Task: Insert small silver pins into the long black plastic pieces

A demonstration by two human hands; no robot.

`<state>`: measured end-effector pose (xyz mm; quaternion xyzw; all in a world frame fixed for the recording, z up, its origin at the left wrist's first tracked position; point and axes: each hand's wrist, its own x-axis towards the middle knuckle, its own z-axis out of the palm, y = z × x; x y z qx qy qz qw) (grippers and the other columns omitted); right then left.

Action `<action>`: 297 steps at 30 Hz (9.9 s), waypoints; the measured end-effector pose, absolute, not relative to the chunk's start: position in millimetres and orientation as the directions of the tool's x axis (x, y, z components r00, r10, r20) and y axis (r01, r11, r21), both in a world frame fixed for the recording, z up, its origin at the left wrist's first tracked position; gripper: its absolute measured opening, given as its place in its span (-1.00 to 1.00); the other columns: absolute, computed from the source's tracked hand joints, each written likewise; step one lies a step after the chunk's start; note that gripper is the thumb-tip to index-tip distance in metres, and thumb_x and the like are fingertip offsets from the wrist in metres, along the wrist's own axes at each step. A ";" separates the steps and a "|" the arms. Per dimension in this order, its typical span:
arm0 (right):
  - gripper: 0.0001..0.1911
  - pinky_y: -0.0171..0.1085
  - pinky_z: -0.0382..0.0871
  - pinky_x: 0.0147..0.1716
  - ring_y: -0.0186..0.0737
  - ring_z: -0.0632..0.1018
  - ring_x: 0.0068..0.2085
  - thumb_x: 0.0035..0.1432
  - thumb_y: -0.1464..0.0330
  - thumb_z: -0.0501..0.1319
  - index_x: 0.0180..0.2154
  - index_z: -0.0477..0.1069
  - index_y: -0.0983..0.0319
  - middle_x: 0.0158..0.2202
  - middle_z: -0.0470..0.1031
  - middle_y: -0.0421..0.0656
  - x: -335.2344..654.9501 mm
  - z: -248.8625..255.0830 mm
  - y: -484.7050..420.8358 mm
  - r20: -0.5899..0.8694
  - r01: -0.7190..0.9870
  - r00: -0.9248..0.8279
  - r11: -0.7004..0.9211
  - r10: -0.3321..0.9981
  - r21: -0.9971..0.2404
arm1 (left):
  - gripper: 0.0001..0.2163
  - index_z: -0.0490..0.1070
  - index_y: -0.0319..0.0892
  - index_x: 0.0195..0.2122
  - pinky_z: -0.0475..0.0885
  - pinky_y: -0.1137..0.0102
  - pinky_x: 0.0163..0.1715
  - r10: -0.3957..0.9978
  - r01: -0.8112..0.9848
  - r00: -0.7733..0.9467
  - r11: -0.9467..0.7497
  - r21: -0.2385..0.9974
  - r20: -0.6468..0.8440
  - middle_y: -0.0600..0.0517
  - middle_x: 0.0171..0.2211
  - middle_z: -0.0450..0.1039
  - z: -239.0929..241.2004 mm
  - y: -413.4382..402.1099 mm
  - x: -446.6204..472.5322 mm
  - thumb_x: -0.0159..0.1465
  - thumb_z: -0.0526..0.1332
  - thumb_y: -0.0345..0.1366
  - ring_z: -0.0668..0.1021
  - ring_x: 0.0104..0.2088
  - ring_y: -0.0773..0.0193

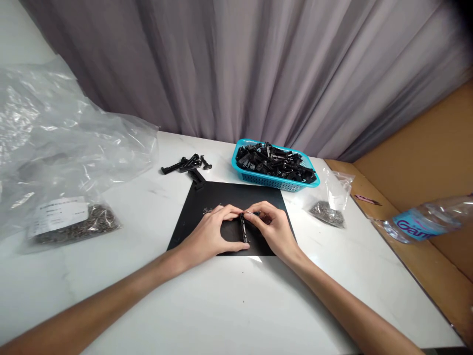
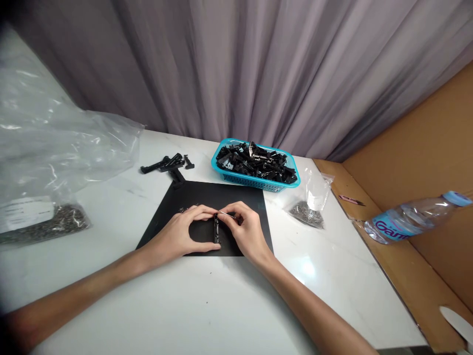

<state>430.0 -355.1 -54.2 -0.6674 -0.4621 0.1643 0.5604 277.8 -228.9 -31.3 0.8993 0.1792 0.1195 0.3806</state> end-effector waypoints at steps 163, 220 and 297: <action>-0.61 -0.22 0.45 -0.21 -0.21 0.49 -0.29 0.55 0.17 -0.11 -0.19 0.39 0.15 -0.30 0.43 -0.14 449.4 -41.3 -361.8 0.483 0.754 0.357 0.059 0.800 -0.654 | -0.43 0.45 -0.05 0.10 0.43 0.14 0.21 0.638 0.176 0.678 -0.623 0.762 0.365 -0.02 0.07 0.53 -5.9 -199.9 275.1 0.11 0.48 0.01 0.56 0.11 0.03; -0.69 -0.08 0.48 -0.11 -0.06 0.47 -0.10 0.46 0.25 0.14 0.10 0.54 0.16 -0.06 0.53 -0.02 435.7 -54.7 -347.0 0.479 0.963 0.031 0.102 0.878 -0.250 | -0.46 0.41 -0.10 0.07 0.48 0.10 0.12 0.530 0.268 0.658 -0.829 0.490 0.536 -0.04 -0.06 0.52 -31.3 -186.5 277.6 0.12 0.49 -0.07 0.56 0.04 0.01; -0.81 -0.19 0.40 -0.20 -0.19 0.47 -0.22 0.37 0.39 0.28 -0.06 0.65 0.09 -0.21 0.59 -0.16 430.5 -37.0 -360.2 0.514 0.788 0.140 0.219 0.846 -0.575 | -0.46 0.33 -0.12 0.27 0.38 0.07 0.16 0.108 -0.037 0.755 -0.978 0.207 0.647 -0.11 0.10 0.55 -26.7 -193.2 270.0 0.26 0.36 -0.30 0.50 0.17 -0.03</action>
